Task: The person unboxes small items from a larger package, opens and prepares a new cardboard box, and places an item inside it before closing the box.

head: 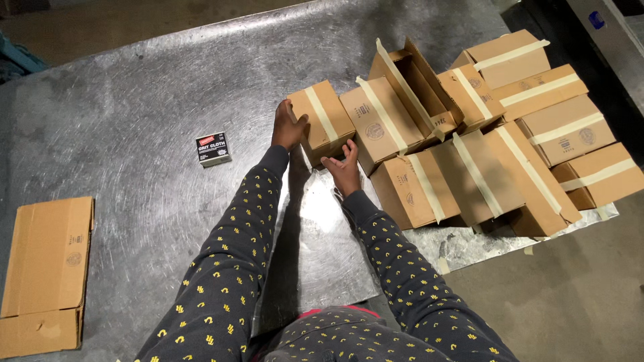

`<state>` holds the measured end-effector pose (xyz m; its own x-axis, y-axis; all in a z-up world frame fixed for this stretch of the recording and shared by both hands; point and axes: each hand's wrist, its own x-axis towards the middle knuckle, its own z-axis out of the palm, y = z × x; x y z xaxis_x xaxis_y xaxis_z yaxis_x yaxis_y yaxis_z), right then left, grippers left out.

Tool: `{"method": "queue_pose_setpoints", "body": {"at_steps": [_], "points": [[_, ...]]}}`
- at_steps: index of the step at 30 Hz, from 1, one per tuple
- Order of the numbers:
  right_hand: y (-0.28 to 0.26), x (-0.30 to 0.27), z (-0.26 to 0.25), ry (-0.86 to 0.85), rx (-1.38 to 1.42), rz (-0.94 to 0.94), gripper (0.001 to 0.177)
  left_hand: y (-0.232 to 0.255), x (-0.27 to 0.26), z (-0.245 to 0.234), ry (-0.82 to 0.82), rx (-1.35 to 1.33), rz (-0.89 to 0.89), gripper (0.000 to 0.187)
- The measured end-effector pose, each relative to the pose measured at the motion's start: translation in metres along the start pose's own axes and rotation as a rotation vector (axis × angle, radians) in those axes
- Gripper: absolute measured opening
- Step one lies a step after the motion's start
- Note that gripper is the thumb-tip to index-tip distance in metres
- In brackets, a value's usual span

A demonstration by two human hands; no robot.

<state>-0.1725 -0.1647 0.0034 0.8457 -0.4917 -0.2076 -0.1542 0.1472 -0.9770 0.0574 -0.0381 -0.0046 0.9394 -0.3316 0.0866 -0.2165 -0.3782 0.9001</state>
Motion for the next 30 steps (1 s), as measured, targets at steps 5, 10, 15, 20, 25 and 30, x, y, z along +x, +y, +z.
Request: {"method": "queue_pose_setpoints", "body": {"at_steps": [5,10,15,20,25,30], "points": [[-0.007,0.018,0.003,0.009,0.021,0.035,0.124,-0.003,0.031,0.008,-0.060,0.077,-0.046,0.093],[-0.017,0.019,0.003,0.033,0.065,0.056,0.130,0.006,0.038,0.004,-0.066,0.110,-0.076,0.092],[-0.020,0.019,0.002,0.051,0.092,0.100,0.134,-0.010,0.038,0.000,-0.037,0.195,-0.088,0.084],[-0.015,0.025,0.012,0.092,0.115,0.058,0.139,-0.002,0.011,-0.027,-0.110,0.318,-0.196,0.066],[-0.042,0.005,0.027,0.083,-0.031,0.068,0.141,-0.003,-0.030,-0.038,-0.123,0.298,-0.220,0.082],[-0.047,-0.022,0.031,0.069,-0.277,0.128,0.142,-0.006,-0.081,-0.051,-0.030,0.269,-0.218,0.088]]}}
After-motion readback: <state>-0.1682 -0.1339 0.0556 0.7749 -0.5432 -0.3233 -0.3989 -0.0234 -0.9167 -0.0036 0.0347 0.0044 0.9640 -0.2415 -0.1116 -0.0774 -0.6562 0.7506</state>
